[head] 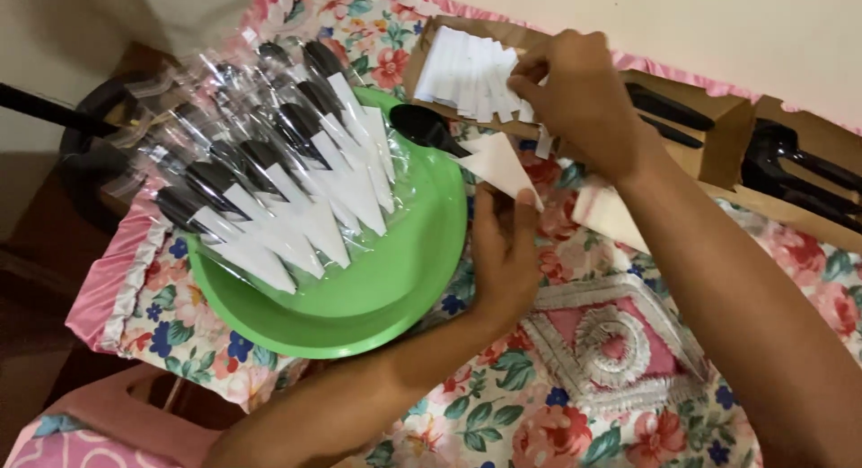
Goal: Wrapping plastic spoons in napkins and securing them with paper bands
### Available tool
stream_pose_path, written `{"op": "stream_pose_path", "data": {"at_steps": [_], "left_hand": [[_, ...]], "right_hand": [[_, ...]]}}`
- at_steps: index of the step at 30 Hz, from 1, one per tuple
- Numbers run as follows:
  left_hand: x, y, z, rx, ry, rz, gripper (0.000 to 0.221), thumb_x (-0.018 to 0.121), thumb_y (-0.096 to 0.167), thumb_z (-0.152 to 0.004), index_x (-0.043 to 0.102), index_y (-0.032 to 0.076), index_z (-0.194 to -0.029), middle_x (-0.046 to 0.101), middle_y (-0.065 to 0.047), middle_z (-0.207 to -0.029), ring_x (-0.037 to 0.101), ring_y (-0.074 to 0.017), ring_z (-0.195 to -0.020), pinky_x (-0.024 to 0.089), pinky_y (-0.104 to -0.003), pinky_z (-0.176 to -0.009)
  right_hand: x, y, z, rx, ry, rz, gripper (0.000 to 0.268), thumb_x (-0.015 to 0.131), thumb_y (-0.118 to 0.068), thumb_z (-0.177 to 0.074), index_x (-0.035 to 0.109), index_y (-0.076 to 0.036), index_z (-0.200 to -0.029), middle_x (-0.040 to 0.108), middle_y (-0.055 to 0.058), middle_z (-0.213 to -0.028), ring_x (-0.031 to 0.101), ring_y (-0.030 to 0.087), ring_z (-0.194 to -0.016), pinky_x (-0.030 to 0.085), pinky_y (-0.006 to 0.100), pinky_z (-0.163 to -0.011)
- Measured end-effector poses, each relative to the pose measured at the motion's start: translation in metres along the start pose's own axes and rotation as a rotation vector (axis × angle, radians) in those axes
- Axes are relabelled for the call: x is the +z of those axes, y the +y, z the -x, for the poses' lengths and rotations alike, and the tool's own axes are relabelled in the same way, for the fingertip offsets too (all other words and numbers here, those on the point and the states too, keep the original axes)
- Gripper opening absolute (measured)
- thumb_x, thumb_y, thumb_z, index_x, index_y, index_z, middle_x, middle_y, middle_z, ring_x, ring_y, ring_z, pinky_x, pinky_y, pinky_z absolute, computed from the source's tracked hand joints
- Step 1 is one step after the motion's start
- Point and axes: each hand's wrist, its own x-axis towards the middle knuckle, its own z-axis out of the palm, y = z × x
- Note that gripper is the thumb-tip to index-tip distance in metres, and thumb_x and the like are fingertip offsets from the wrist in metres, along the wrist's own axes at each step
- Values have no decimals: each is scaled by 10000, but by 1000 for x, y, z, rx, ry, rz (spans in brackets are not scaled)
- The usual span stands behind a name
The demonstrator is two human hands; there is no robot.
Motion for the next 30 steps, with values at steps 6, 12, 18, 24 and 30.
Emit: {"op": "stream_pose_path", "data": {"at_steps": [6, 12, 18, 24, 30], "left_hand": [[0, 5, -1, 16, -17, -35, 263, 461, 360, -1067, 486, 99, -1090, 552, -44, -914, 544, -167, -845, 445, -336, -803], [-2, 0, 2, 1, -62, 55, 238, 481, 296, -1073, 487, 82, -1178, 575, -54, -987, 580, -156, -930, 476, -308, -845], [-1, -4, 0, 5, -42, 39, 232, 504, 286, -1057, 485, 70, -1139, 601, -90, -1020, 589, -176, -968, 483, -318, -877], [-2, -6, 3, 19, -107, 19, 271, 518, 342, -1052, 523, 98, -1168, 600, -31, -938, 587, -141, -872, 474, -306, -791], [1, -27, 3, 48, -109, 67, 190, 565, 278, -1048, 526, 104, -1111, 626, -45, -1000, 599, -126, -950, 498, -278, -857]], "right_hand": [[67, 55, -25, 50, -10, 393, 332, 937, -379, -819, 806, -77, -773, 725, 124, -711, 710, 349, -712, 538, 478, -669], [63, 46, -28, 166, -32, 285, 248, 928, -307, -824, 785, -128, -729, 718, 61, -666, 716, 255, -681, 548, 434, -661], [-12, -40, -1, 423, -28, -410, 221, 811, -95, -1005, 683, -72, -825, 681, 51, -638, 647, 96, -473, 507, 219, -401], [-70, -64, 63, 264, 14, -262, 118, 708, -126, -1135, 792, -50, -1101, 744, 70, -839, 551, 98, -537, 413, 230, -464], [-105, -79, 123, 607, 119, -361, 138, 652, -100, -1104, 772, -32, -1097, 770, 109, -922, 673, 149, -610, 464, 238, -415]]}}
